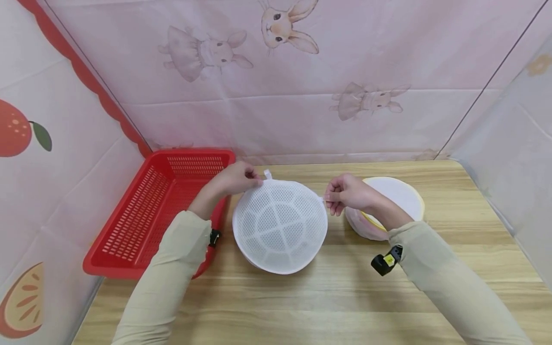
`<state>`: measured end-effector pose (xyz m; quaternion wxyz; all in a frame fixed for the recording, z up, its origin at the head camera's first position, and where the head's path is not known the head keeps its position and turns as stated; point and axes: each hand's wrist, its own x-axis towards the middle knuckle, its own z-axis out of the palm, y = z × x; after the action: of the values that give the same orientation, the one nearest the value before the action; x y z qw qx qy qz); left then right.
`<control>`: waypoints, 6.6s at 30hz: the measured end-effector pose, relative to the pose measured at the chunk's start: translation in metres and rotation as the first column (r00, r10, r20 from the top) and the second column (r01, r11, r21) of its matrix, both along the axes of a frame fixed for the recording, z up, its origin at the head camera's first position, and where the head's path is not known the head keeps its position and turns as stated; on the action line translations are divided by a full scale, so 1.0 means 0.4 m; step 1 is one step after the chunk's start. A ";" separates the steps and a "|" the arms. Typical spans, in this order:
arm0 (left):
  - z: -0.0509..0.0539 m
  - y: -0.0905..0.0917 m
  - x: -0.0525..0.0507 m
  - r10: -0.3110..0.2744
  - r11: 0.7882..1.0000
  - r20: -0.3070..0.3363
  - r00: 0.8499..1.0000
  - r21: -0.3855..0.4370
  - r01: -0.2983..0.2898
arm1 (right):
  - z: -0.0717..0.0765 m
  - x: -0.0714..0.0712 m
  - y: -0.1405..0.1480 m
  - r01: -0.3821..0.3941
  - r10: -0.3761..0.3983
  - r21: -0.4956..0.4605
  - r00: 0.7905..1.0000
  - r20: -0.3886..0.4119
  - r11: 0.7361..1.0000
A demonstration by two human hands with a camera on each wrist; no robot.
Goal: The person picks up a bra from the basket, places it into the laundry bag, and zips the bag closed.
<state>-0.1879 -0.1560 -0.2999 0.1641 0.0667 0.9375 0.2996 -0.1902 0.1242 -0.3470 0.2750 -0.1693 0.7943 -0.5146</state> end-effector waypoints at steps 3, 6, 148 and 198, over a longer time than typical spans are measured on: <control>0.000 0.006 0.000 0.005 1.000 -0.013 1.000 0.018 -0.005 | 0.003 0.001 0.001 -0.023 0.023 -0.004 1.000 -0.014 1.000; 0.005 0.014 0.002 0.012 1.000 -0.037 0.999 0.027 -0.011 | 0.007 0.003 0.000 -0.044 0.044 -0.005 0.999 -0.027 0.999; 0.031 0.150 0.011 -0.167 0.981 0.046 0.985 -0.096 0.170 | 0.091 0.003 -0.026 0.172 -0.178 -0.072 0.980 -0.088 0.982; 0.016 0.067 0.010 -0.017 0.988 -0.019 1.000 0.155 0.020 | 0.086 -0.015 -0.002 0.193 -0.212 -0.122 0.964 -0.162 0.974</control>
<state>-0.1837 -0.1292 -0.2935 0.1529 0.0905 0.9120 0.3696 -0.1964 0.1234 -0.3125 0.1411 -0.1456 0.8003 -0.5643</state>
